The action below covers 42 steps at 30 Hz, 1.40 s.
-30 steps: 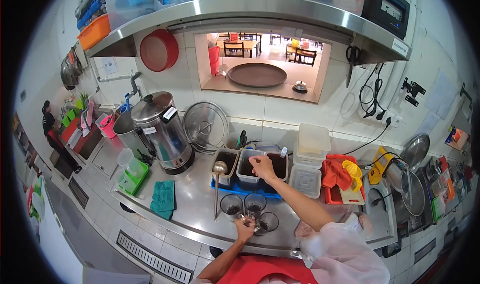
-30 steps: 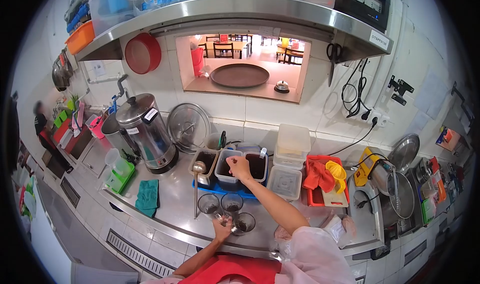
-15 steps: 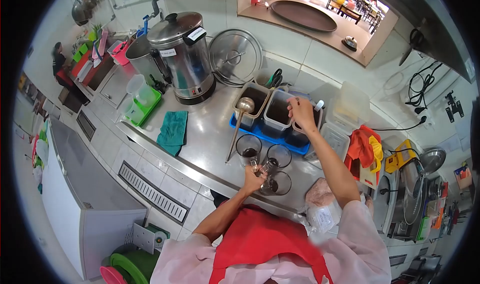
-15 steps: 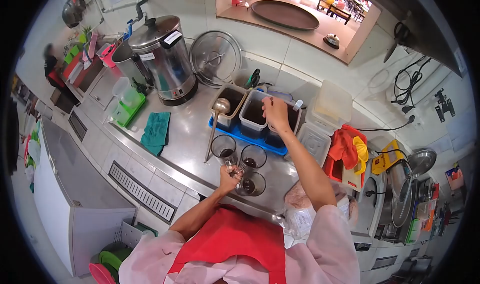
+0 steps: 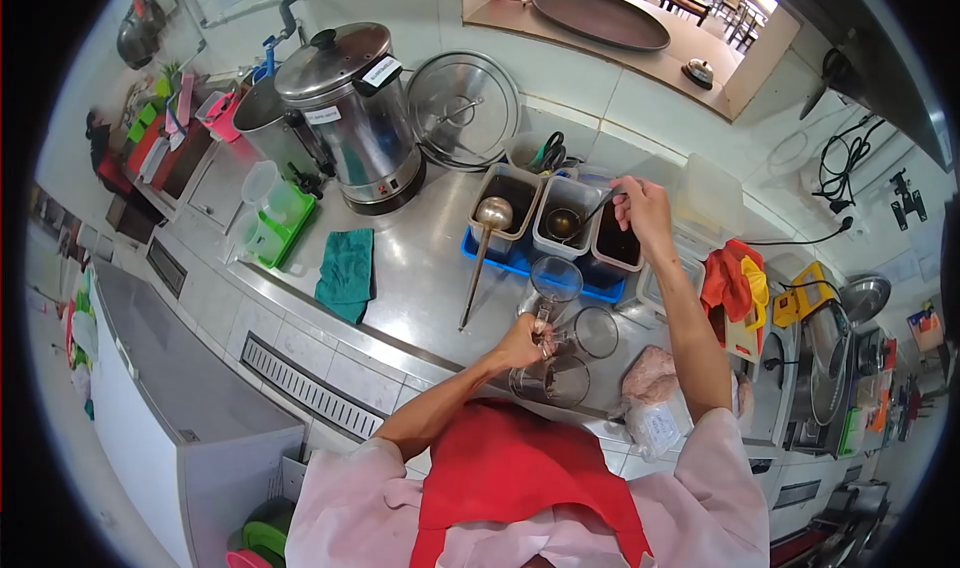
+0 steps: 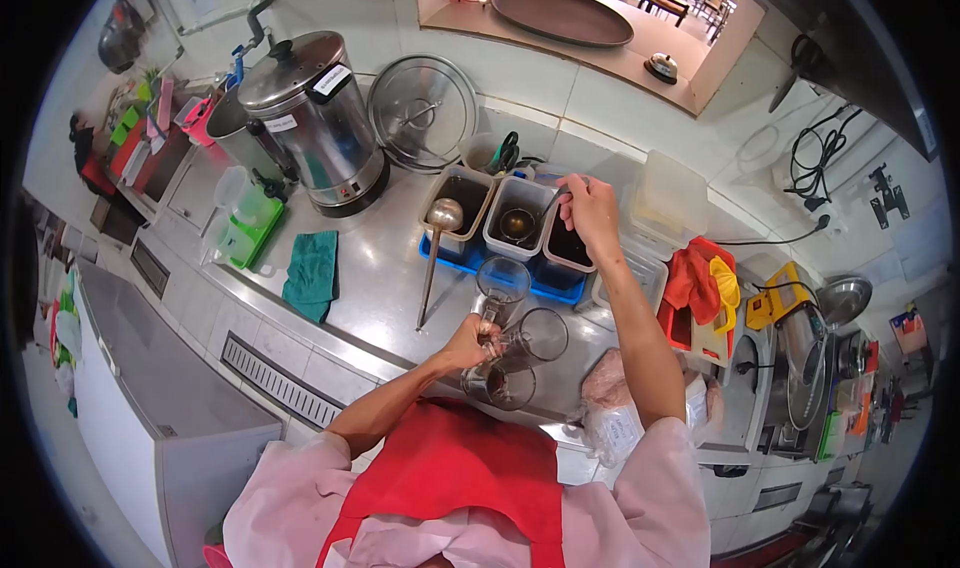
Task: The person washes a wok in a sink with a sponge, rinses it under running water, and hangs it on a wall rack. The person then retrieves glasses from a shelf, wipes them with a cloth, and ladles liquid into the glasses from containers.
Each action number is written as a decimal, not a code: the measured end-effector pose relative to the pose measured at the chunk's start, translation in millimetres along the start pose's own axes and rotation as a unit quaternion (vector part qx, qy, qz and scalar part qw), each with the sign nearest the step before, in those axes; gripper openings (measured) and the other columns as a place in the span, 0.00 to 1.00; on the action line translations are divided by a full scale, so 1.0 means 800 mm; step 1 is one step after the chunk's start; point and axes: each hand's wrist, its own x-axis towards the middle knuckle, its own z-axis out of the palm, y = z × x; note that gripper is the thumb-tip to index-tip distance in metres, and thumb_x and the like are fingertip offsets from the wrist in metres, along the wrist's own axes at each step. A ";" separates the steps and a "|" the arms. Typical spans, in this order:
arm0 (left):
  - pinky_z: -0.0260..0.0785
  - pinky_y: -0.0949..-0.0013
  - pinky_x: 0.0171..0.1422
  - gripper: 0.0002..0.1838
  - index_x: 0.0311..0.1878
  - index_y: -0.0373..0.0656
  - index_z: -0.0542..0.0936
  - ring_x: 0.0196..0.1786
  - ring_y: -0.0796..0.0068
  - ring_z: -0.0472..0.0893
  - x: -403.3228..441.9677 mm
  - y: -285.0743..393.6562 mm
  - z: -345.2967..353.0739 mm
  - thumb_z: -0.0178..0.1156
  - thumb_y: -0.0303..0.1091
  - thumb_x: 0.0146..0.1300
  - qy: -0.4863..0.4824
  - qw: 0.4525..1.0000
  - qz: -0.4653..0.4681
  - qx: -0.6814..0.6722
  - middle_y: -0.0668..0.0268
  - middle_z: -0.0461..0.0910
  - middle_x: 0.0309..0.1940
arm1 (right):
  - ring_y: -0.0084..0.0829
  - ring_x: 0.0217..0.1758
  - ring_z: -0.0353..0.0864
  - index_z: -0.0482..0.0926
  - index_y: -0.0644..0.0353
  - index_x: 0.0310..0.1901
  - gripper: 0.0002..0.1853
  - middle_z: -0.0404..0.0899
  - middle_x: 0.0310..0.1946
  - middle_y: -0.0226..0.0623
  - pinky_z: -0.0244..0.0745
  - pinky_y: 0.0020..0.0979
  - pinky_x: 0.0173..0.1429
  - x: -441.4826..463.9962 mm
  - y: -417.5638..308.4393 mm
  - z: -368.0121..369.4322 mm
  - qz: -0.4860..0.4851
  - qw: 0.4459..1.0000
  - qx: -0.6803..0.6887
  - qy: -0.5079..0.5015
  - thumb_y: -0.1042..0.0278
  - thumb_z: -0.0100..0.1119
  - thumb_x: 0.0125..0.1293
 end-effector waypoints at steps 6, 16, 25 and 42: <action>0.58 0.76 0.27 0.13 0.16 0.41 0.69 0.25 0.89 0.65 0.020 0.002 -0.024 0.61 0.20 0.48 -0.059 0.998 0.007 -0.032 0.77 0.66 0.15 | 0.19 0.15 0.68 0.78 0.70 0.38 0.17 0.72 0.20 0.33 0.62 0.22 0.17 -0.007 -0.008 -0.012 -0.001 0.997 0.069 0.019 0.63 0.45 0.70; 0.58 0.78 0.25 0.10 0.16 0.40 0.69 0.26 0.88 0.70 0.024 0.000 -0.030 0.57 0.17 0.47 -0.059 0.993 0.019 -0.102 0.76 0.70 0.17 | 0.16 0.17 0.68 0.79 0.67 0.41 0.17 0.72 0.21 0.29 0.61 0.20 0.19 -0.117 -0.070 -0.010 -0.031 0.999 0.020 0.013 0.60 0.46 0.70; 0.56 0.77 0.22 0.14 0.15 0.43 0.68 0.20 0.88 0.69 0.023 -0.001 -0.024 0.63 0.20 0.47 -0.017 0.993 0.000 -0.117 0.75 0.68 0.14 | 0.33 0.27 0.75 0.78 0.67 0.42 0.12 0.73 0.25 0.43 0.67 0.29 0.30 -0.213 -0.013 0.000 -0.412 0.869 -0.254 -0.107 0.67 0.51 0.66; 0.53 0.73 0.22 0.13 0.15 0.40 0.70 0.19 0.86 0.63 0.013 -0.003 0.055 0.64 0.26 0.50 0.311 0.949 0.055 -0.015 0.76 0.65 0.12 | 0.16 0.22 0.65 0.80 0.63 0.44 0.17 0.71 0.22 0.26 0.60 0.20 0.28 -0.077 0.016 -0.023 -0.159 0.987 -0.023 0.020 0.60 0.45 0.72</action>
